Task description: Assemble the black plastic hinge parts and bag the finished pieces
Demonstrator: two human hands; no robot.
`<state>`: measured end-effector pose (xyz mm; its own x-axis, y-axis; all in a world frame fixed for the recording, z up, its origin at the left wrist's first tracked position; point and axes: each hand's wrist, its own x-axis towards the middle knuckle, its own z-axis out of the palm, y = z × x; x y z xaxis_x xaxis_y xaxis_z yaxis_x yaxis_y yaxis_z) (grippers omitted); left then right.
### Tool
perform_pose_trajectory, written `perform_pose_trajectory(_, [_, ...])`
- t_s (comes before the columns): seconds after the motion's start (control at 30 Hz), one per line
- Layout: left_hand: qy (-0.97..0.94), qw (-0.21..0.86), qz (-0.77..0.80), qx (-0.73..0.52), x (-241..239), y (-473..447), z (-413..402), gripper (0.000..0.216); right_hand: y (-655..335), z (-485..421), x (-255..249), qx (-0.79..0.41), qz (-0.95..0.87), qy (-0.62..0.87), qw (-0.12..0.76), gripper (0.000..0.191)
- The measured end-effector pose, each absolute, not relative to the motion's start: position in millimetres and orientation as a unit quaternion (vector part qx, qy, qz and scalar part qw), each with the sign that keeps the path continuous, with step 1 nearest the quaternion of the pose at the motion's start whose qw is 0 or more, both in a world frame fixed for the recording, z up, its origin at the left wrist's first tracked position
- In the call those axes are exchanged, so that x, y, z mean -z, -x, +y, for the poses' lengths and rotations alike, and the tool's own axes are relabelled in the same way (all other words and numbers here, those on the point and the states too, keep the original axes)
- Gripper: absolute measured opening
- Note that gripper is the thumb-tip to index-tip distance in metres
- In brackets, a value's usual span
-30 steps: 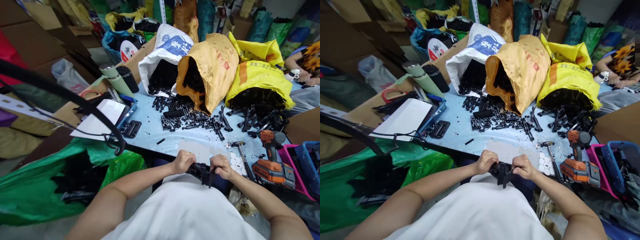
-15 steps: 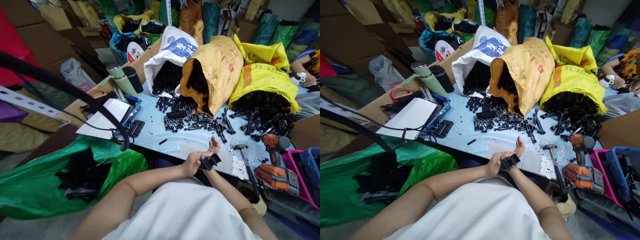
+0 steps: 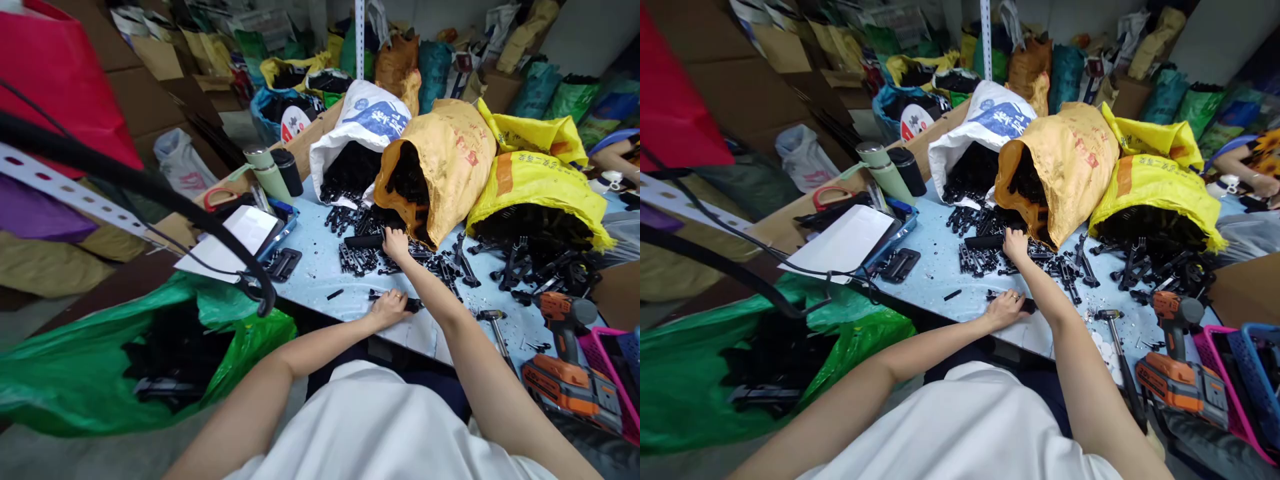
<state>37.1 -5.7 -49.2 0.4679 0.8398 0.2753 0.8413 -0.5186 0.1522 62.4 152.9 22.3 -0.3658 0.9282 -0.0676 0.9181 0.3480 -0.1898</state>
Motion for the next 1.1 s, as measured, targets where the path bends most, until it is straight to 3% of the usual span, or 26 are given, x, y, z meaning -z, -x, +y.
perform_pose_trajectory(0.2, [0.828, -0.053, -0.522, 0.2, 31.7, -50.2, 57.4, 0.03, -46.6, 174.6, -13.5, -0.137, -0.784, 0.606, 0.018, 0.032])
perform_pose_trajectory(0.3, [0.814, -0.061, -0.526, 0.239, 26.0, -38.1, 62.0, 0.025, -55.1, 178.1, -10.0, -0.166, -0.775, 0.608, 0.047, 0.043])
perform_pose_trajectory(0.4, [0.704, -0.046, -0.626, 0.333, 23.7, 3.3, 49.5, 0.022, -68.6, 181.0, -5.7, -0.216, -0.756, 0.608, 0.111, 0.05])
perform_pose_trajectory(0.47, [0.52, -0.021, -0.765, 0.38, 20.2, 39.8, 44.4, 0.029, -79.2, 184.2, -2.1, -0.259, -0.736, 0.604, 0.163, 0.05])
perform_pose_trajectory(0.6, [0.384, -0.123, -0.88, 0.25, 8.9, 86.7, 50.4, 0.044, -100.8, 190.0, 4.9, -0.376, -0.667, 0.575, 0.288, 0.051])
perform_pose_trajectory(0.7, [0.393, -0.165, -0.883, 0.198, 3.7, 88.7, 54.3, 0.036, -115.4, 190.0, 8.3, -0.464, -0.597, 0.533, 0.38, 0.046])
perform_pose_trajectory(0.83, [0.42, -0.138, -0.872, 0.209, 2.6, 82.9, 45.9, 0.028, -132.5, 185.7, 8.8, -0.46, -0.585, 0.522, 0.416, 0.034])
perform_pose_trajectory(1.0, [0.537, -0.114, -0.783, 0.29, 8.2, 71.0, 24.6, 0.032, -150.5, 180.0, -1.8, -0.419, -0.596, 0.521, 0.444, 0.034])
perform_pose_trajectory(1.1, [0.667, -0.148, -0.672, 0.285, 15.5, 43.8, 3.5, 0.03, -156.7, 178.6, -16.7, -0.312, -0.666, 0.525, 0.428, 0.036])
